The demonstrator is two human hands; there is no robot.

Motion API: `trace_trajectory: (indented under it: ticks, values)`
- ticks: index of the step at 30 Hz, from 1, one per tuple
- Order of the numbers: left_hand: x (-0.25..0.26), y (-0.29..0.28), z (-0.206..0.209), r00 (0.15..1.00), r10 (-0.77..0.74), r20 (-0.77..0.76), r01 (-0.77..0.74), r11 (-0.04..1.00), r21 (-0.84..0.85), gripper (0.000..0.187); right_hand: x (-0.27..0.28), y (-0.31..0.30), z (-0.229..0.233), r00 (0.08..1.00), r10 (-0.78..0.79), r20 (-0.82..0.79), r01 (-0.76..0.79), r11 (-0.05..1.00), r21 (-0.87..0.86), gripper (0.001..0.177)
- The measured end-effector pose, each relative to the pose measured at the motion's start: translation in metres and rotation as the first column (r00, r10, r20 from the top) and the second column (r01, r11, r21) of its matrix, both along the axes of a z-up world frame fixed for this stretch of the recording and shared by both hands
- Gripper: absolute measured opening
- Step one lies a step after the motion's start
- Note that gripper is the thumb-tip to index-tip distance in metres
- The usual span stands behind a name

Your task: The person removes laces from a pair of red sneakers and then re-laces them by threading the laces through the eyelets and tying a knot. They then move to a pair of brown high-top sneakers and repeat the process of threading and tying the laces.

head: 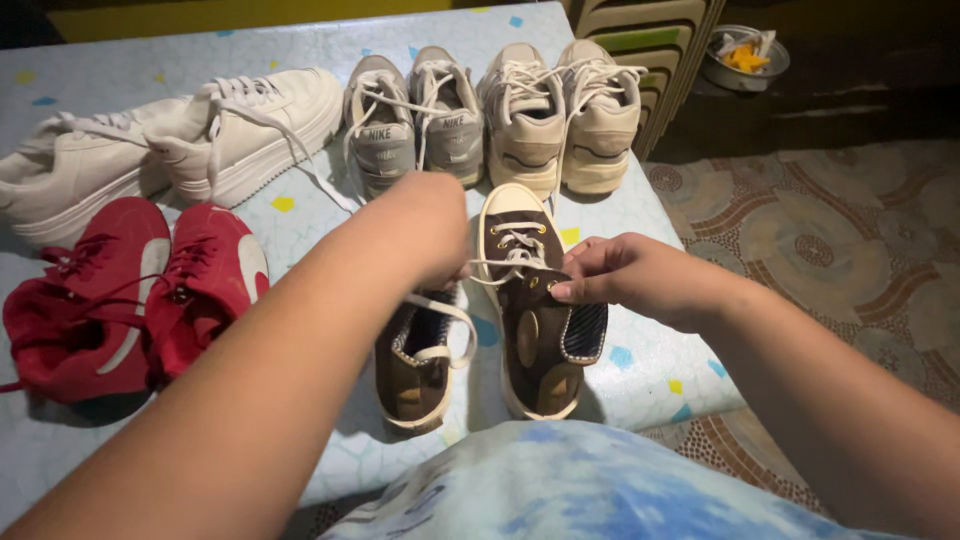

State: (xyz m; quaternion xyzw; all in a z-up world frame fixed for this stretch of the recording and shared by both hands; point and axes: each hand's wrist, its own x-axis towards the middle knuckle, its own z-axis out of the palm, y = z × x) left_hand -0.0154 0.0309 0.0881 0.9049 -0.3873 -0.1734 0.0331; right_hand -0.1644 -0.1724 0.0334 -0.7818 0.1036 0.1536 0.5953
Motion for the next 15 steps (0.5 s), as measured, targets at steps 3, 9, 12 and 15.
trace_trajectory:
  ticks: [3,9,12,15]
  values:
    - [-0.003,0.003,-0.013,0.919,-0.048,-0.392,-0.135,0.895,-0.426,0.019,-0.002,0.002,-0.001,1.000,-0.030,-0.007,0.030,0.998,0.056,0.019]
    - [-0.018,-0.007,-0.046,0.776,-0.098,-0.623,-0.299,0.813,-0.500,0.008,-0.002,0.005,-0.002,0.999,-0.034,0.013,0.034,0.998,0.054,0.015]
    - [-0.025,-0.007,-0.049,0.887,-0.040,-0.461,-0.235,0.818,-0.525,0.007,-0.002,0.007,-0.002,0.999,-0.052,0.004,0.051,0.994,0.095,0.016]
    - [-0.036,-0.009,-0.049,0.975,-0.026,-0.222,-0.111,0.807,-0.580,0.006,-0.003,0.007,-0.004,0.998,-0.038,0.053,0.033,0.995,0.098,0.017]
